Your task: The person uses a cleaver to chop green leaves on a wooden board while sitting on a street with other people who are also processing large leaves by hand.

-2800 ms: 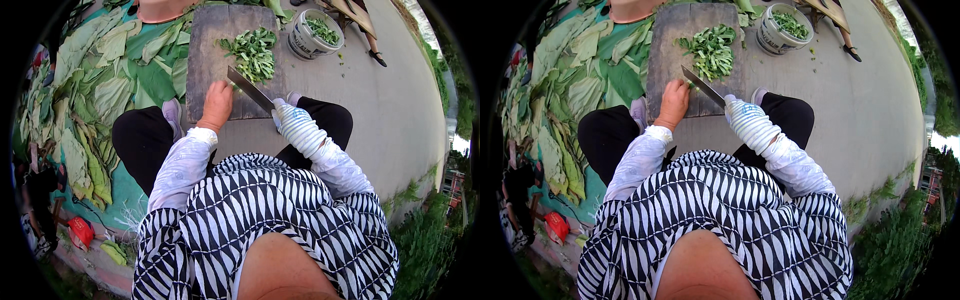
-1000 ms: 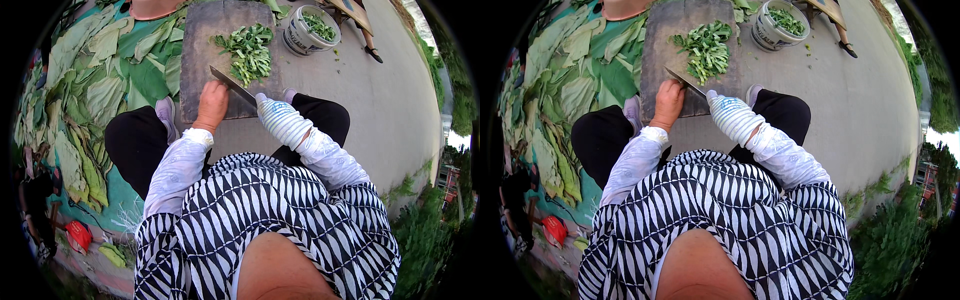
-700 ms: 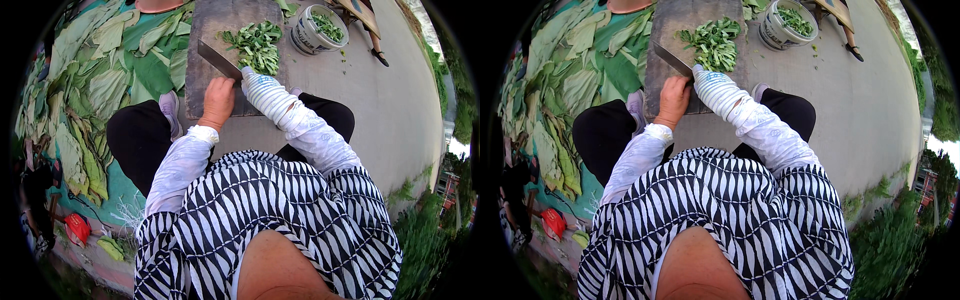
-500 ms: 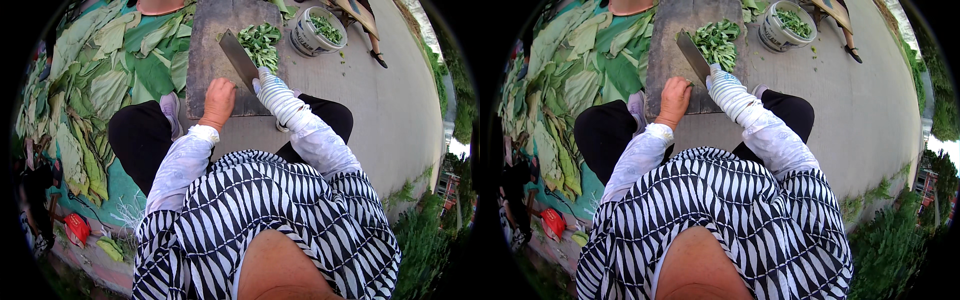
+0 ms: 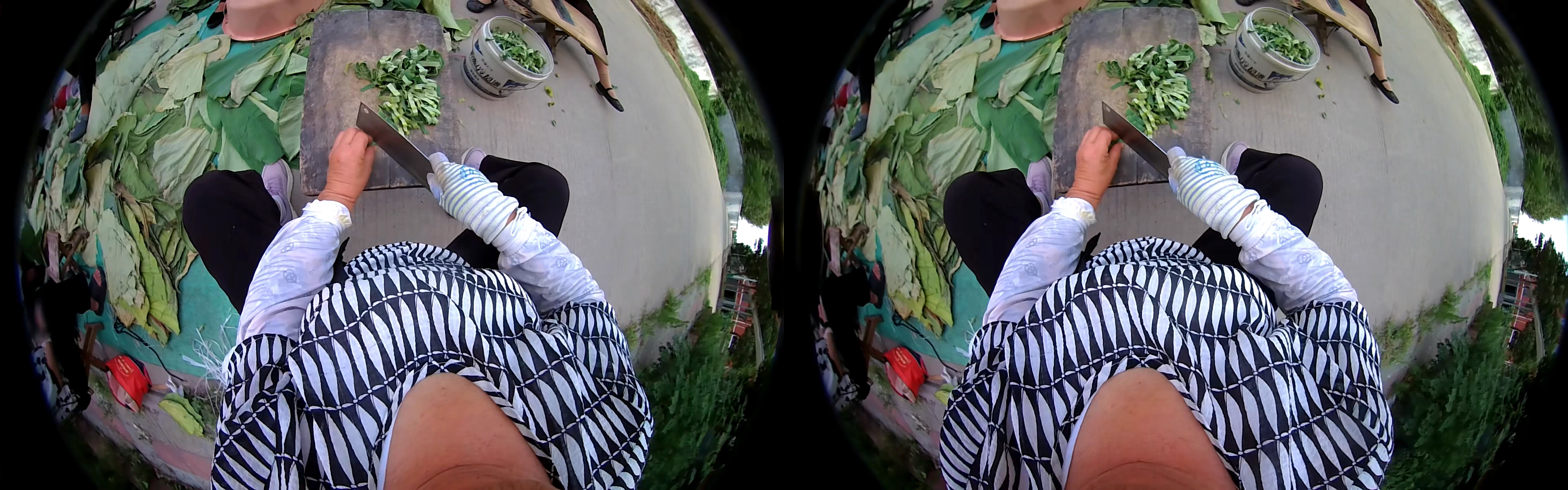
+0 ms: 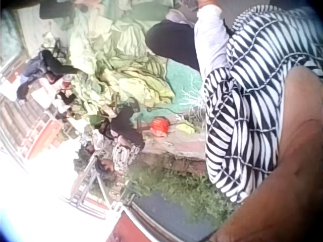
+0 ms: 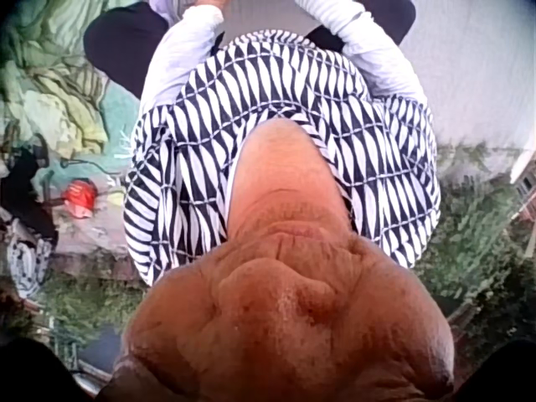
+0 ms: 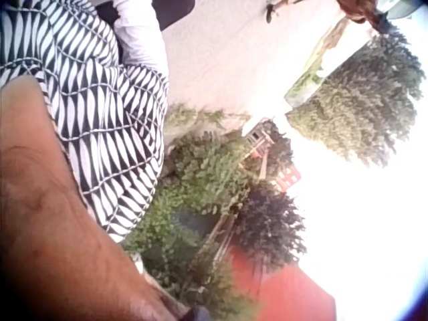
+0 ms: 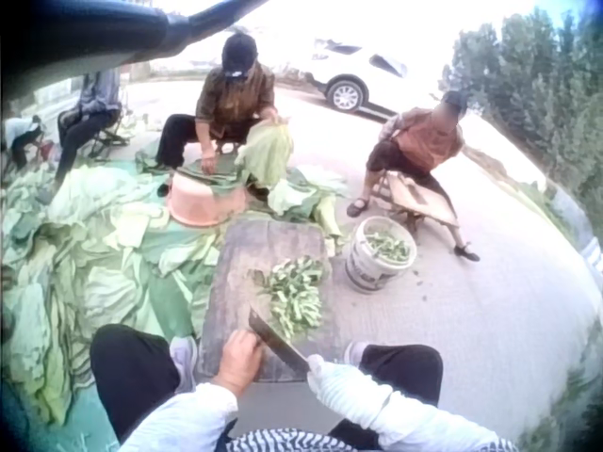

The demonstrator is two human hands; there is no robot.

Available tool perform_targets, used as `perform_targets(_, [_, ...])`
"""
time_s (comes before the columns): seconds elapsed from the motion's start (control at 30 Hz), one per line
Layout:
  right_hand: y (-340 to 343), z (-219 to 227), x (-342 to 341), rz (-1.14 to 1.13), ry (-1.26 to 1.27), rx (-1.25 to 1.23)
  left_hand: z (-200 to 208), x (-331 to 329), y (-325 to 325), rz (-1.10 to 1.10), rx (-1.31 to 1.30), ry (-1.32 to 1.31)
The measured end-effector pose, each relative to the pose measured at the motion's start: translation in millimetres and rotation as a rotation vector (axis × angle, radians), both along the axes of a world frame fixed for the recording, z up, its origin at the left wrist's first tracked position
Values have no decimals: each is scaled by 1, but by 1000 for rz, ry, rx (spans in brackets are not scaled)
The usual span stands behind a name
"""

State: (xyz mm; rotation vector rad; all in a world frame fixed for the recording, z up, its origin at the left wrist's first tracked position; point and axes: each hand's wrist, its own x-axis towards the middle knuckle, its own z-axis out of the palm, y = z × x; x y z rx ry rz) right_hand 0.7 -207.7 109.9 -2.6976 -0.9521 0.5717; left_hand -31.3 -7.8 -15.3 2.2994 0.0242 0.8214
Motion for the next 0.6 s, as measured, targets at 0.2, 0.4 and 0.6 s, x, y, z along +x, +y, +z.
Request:
perform_targets(0.2, [4,-12,9,73,11,-114,8,-11,-3,69,15,-36])
perform_targets(0.4, [8,-9,9,136,-6,-100,8,-17,-4,108,111,34])
perform_targets(0.6, [17,-15,14,184,-44,-78,3,-15,-5,130,132,-14])
